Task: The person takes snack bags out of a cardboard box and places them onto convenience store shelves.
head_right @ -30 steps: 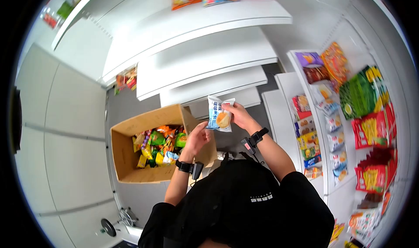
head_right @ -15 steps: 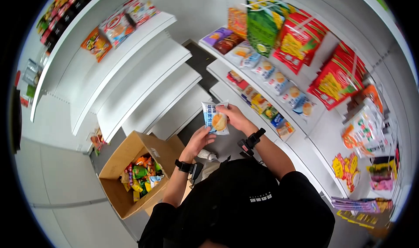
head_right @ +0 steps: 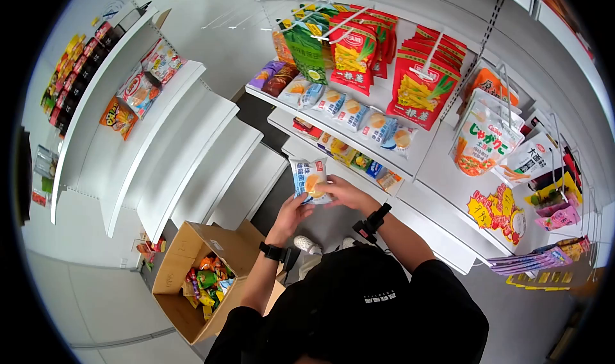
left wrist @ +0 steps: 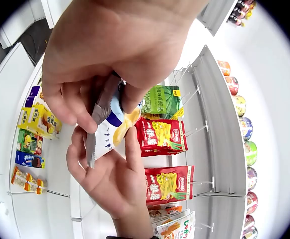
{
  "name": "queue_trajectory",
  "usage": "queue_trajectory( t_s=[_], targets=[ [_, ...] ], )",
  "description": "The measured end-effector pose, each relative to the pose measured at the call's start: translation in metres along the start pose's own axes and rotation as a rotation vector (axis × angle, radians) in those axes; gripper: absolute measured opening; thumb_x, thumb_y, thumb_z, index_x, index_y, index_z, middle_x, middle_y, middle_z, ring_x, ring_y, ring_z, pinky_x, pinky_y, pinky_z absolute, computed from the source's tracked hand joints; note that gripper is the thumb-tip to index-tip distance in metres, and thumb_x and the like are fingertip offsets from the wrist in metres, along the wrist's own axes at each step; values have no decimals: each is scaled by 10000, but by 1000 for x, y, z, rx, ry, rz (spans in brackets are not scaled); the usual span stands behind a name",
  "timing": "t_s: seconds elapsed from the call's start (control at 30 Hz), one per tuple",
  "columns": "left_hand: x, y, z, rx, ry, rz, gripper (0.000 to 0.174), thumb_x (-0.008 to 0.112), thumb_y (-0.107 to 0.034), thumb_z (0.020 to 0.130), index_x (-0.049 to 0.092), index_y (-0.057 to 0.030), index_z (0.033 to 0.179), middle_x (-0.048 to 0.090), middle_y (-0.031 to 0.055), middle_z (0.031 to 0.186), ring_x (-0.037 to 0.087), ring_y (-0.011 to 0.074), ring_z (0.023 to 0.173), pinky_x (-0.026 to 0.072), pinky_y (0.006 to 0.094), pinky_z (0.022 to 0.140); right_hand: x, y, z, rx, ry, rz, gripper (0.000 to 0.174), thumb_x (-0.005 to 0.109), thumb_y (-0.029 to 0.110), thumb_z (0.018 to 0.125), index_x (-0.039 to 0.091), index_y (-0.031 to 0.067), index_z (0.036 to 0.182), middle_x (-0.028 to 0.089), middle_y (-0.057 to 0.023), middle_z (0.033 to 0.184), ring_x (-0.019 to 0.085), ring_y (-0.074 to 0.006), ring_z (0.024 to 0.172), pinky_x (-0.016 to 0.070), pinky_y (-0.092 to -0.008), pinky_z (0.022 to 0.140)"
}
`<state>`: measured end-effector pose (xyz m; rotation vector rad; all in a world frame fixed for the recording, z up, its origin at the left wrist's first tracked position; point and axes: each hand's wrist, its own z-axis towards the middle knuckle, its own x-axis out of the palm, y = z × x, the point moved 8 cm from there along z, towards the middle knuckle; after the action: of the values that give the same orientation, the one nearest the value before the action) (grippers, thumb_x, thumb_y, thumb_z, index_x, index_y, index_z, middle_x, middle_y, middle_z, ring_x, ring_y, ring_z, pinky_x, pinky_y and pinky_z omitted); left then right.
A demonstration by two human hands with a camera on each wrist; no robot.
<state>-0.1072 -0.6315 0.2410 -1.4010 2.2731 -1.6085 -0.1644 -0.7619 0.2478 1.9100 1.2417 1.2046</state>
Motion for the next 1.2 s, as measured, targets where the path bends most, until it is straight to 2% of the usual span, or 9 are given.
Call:
queue_trajectory(
  t_s=[0.23, 0.43, 0.53, 0.63, 0.73, 0.83, 0.93, 1.07, 1.2],
  targets=[
    [37, 13, 13, -64, 58, 64, 370, 577, -320, 897, 531, -72, 1168, 629, 27, 1015, 609, 102, 843, 462, 243, 736, -35, -4, -30, -134, -189, 110, 621, 689, 350, 798, 406, 31, 1249, 534, -104, 1155, 550, -178, 1048, 496, -344, 801],
    [69, 30, 40, -124, 159, 226, 372, 558, -378, 906, 549, -74, 1120, 628, 7, 1018, 614, 99, 860, 464, 258, 779, -72, -8, -65, -234, -307, 104, 584, 680, 341, 805, 431, 64, 1255, 534, -74, 1164, 531, -172, 1055, 476, -361, 824],
    [90, 37, 46, -178, 202, 289, 412, 565, -379, 900, 534, -58, 1156, 617, 14, 1050, 610, 122, 911, 459, 277, 816, -86, -10, -89, -218, -380, 138, 577, 675, 342, 807, 436, 76, 1260, 535, -62, 1156, 523, -170, 1059, 463, -371, 838],
    [109, 39, 48, -176, 243, 302, 536, 563, -393, 885, 474, -13, 1252, 582, 71, 1154, 591, 178, 963, 438, 313, 869, -117, -25, -105, -250, -461, 223, 558, 672, 350, 808, 448, 94, 1251, 535, -47, 1142, 519, -169, 1060, 453, -376, 846],
    [121, 33, 47, -135, 333, 315, 558, 543, -375, 893, 433, -9, 1299, 559, 64, 1205, 575, 184, 1002, 437, 317, 882, -159, -29, -131, -293, -576, 359, 508, 645, 357, 817, 464, 103, 1218, 526, -29, 1117, 506, -160, 1032, 445, -369, 844],
    [113, 30, 46, -149, 315, 308, 543, 534, -354, 895, 425, -14, 1304, 561, 53, 1212, 567, 185, 1012, 437, 325, 890, -206, -28, -160, -357, -721, 458, 444, 628, 334, 818, 483, 108, 1172, 524, -19, 1038, 496, -144, 970, 444, -352, 824],
    [106, 27, 42, -150, 291, 292, 514, 531, -342, 901, 438, -22, 1292, 572, 61, 1195, 564, 186, 1009, 438, 322, 883, -242, -20, -177, -424, -781, 418, 384, 609, 330, 844, 497, 124, 1148, 522, -11, 1036, 506, -139, 965, 437, -363, 831],
    [100, 25, 40, -150, 268, 299, 488, 527, -346, 907, 459, -34, 1275, 576, 63, 1188, 563, 178, 1003, 433, 315, 877, -280, -20, -178, -404, -844, 436, 372, 623, 325, 842, 496, 134, 1135, 522, -4, 1017, 509, -145, 975, 434, -365, 834],
    [96, 22, 36, -140, 244, 294, 477, 523, -356, 913, 468, -41, 1267, 576, 65, 1196, 572, 166, 984, 434, 315, 870, -293, -20, -172, -354, -892, 448, 381, 639, 307, 832, 493, 132, 1138, 512, -9, 1052, 503, -156, 1000, 431, -365, 839]
  ],
)
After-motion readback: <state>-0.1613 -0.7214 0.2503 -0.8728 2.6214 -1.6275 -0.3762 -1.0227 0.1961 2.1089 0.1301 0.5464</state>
